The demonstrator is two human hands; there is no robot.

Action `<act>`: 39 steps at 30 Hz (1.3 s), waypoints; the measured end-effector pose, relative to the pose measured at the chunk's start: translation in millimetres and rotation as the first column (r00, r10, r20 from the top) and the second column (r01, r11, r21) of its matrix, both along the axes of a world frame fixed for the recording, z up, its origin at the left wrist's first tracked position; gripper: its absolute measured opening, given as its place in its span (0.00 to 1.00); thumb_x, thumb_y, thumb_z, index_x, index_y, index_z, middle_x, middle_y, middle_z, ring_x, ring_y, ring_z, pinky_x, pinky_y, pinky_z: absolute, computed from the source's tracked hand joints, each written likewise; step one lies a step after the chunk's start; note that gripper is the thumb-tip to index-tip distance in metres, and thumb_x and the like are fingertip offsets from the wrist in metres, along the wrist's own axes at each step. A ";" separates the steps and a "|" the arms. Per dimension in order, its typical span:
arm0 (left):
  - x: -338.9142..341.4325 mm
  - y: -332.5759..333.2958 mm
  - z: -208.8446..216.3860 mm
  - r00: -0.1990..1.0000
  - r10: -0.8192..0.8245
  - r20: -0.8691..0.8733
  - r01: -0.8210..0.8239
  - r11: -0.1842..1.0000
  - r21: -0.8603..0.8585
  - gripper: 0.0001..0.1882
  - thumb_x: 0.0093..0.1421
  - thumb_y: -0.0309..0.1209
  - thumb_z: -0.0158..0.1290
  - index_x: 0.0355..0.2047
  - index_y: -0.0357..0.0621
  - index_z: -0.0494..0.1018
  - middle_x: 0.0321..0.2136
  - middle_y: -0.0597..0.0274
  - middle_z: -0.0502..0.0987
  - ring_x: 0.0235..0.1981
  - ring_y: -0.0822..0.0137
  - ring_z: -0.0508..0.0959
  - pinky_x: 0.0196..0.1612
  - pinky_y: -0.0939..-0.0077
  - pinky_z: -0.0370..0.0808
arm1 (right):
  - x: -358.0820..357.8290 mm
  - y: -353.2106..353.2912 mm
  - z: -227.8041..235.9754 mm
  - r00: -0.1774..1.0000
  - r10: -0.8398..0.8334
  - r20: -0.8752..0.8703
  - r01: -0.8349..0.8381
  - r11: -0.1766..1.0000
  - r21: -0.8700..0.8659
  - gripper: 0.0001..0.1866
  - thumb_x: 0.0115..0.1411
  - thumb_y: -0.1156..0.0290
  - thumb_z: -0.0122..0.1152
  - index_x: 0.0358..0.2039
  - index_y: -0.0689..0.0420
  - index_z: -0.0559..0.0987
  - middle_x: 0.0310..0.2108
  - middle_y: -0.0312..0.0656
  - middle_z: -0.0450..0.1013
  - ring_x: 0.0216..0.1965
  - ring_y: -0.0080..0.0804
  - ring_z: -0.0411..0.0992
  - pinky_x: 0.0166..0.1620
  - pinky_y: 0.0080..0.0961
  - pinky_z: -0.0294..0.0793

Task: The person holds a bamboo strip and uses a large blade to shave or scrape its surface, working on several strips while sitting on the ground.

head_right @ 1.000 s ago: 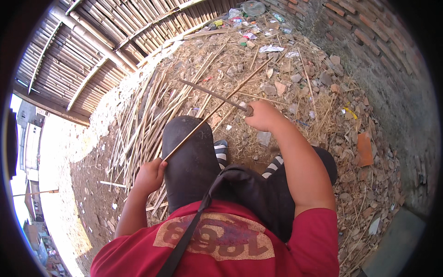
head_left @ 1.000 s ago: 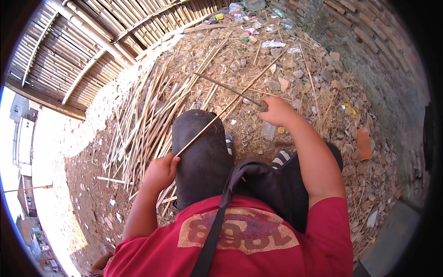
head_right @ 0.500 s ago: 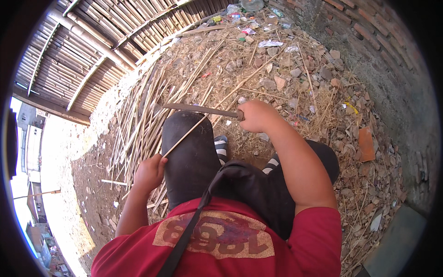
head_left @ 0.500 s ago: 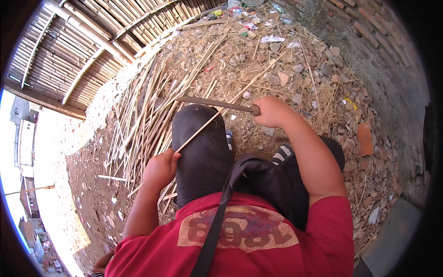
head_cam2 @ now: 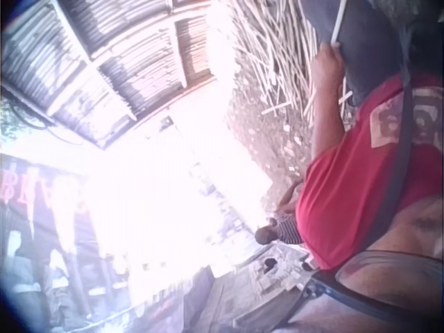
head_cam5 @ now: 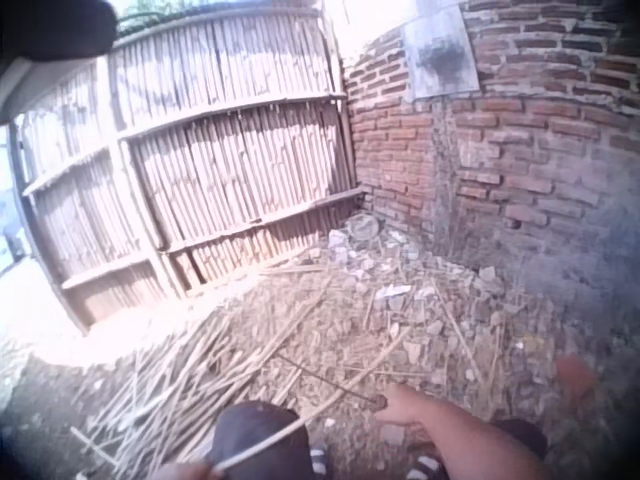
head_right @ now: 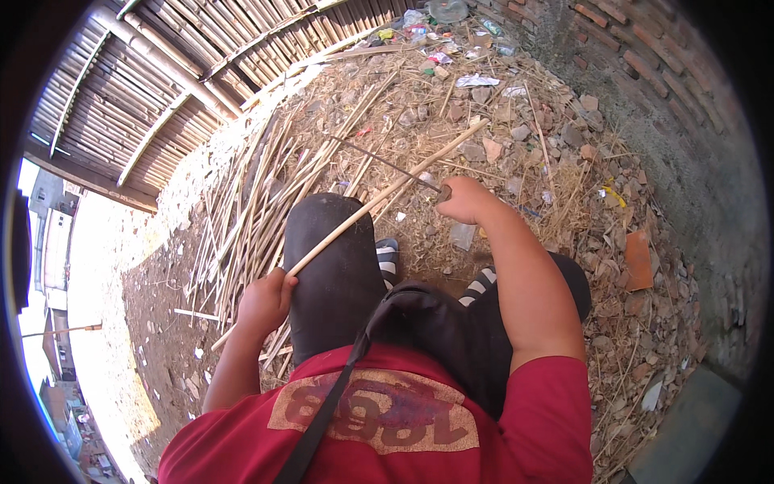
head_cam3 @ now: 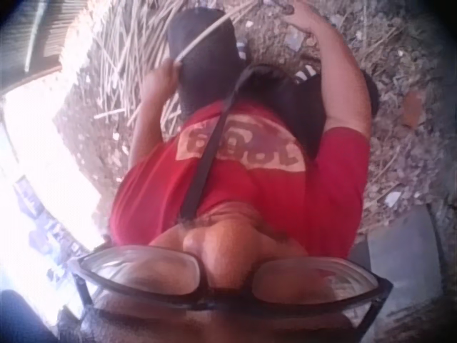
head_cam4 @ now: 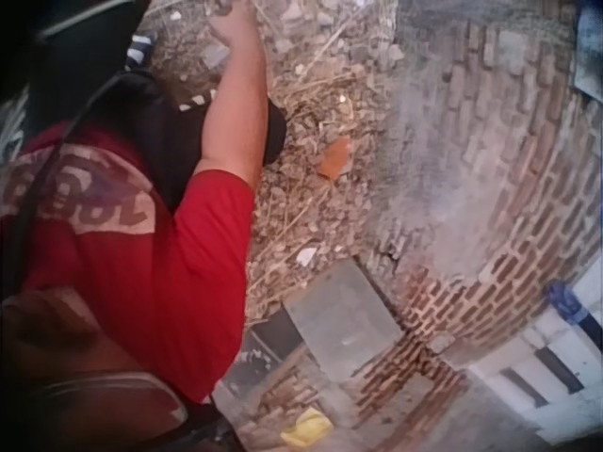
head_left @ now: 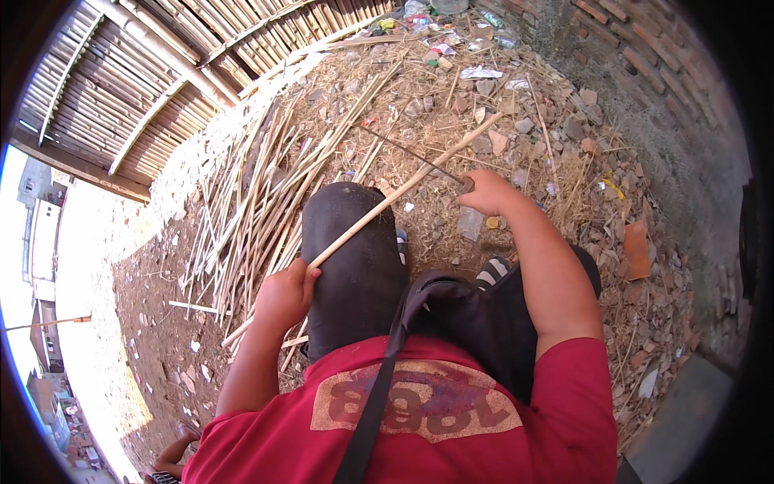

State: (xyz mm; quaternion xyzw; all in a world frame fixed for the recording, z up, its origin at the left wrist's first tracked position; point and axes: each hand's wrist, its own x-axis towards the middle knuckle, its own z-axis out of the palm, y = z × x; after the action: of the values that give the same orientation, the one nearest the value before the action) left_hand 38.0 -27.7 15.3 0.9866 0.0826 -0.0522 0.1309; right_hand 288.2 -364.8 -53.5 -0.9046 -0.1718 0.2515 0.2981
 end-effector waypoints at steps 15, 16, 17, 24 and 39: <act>5.6 11.8 1.7 0.998 -0.048 -0.043 0.043 0.993 -0.107 0.19 0.71 0.40 0.47 0.30 0.36 0.70 0.23 0.37 0.75 0.30 0.33 0.76 0.34 0.42 0.69 | -0.3 0.1 5.1 0.991 -0.059 0.122 0.047 0.994 0.094 0.14 0.47 0.63 0.65 0.32 0.59 0.80 0.30 0.51 0.78 0.34 0.51 0.77 0.38 0.41 0.76; 5.2 11.6 1.8 0.998 -0.046 -0.051 0.040 0.993 -0.110 0.19 0.71 0.40 0.46 0.29 0.36 0.69 0.23 0.37 0.75 0.30 0.33 0.76 0.34 0.42 0.69 | -6.3 8.7 11.8 0.992 0.015 0.128 -0.023 0.998 0.064 0.14 0.48 0.63 0.65 0.32 0.59 0.80 0.30 0.51 0.78 0.34 0.51 0.77 0.38 0.41 0.76; 4.3 11.9 1.8 0.998 -0.046 -0.048 0.040 0.993 -0.108 0.19 0.71 0.40 0.46 0.29 0.36 0.69 0.22 0.37 0.75 0.30 0.33 0.76 0.34 0.42 0.69 | -13.9 20.5 18.9 0.988 0.089 0.129 -0.094 0.995 0.034 0.14 0.48 0.63 0.65 0.32 0.59 0.80 0.29 0.51 0.78 0.33 0.51 0.77 0.38 0.41 0.76; 11.0 19.6 -3.4 0.997 -0.051 -0.049 0.041 0.980 -0.195 0.20 0.72 0.41 0.45 0.29 0.36 0.69 0.21 0.37 0.73 0.28 0.33 0.75 0.33 0.44 0.68 | -6.5 21.1 11.6 0.991 0.004 0.133 -0.020 0.993 0.119 0.13 0.48 0.63 0.64 0.31 0.58 0.80 0.29 0.52 0.78 0.35 0.51 0.78 0.40 0.44 0.76; 8.2 12.4 -1.5 0.999 -0.047 -0.013 0.046 0.999 -0.020 0.18 0.71 0.43 0.47 0.31 0.40 0.71 0.21 0.40 0.76 0.27 0.36 0.78 0.32 0.42 0.72 | 3.5 0.4 21.9 0.996 0.053 0.078 -0.048 0.997 -0.065 0.19 0.48 0.61 0.68 0.37 0.60 0.82 0.32 0.52 0.79 0.36 0.48 0.78 0.42 0.40 0.76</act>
State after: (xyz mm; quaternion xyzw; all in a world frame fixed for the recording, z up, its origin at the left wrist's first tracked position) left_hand 46.2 -15.3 13.8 0.9865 0.0600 -0.0629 0.1390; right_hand 291.7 -364.4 -31.7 -0.9182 -0.1983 0.2280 0.2561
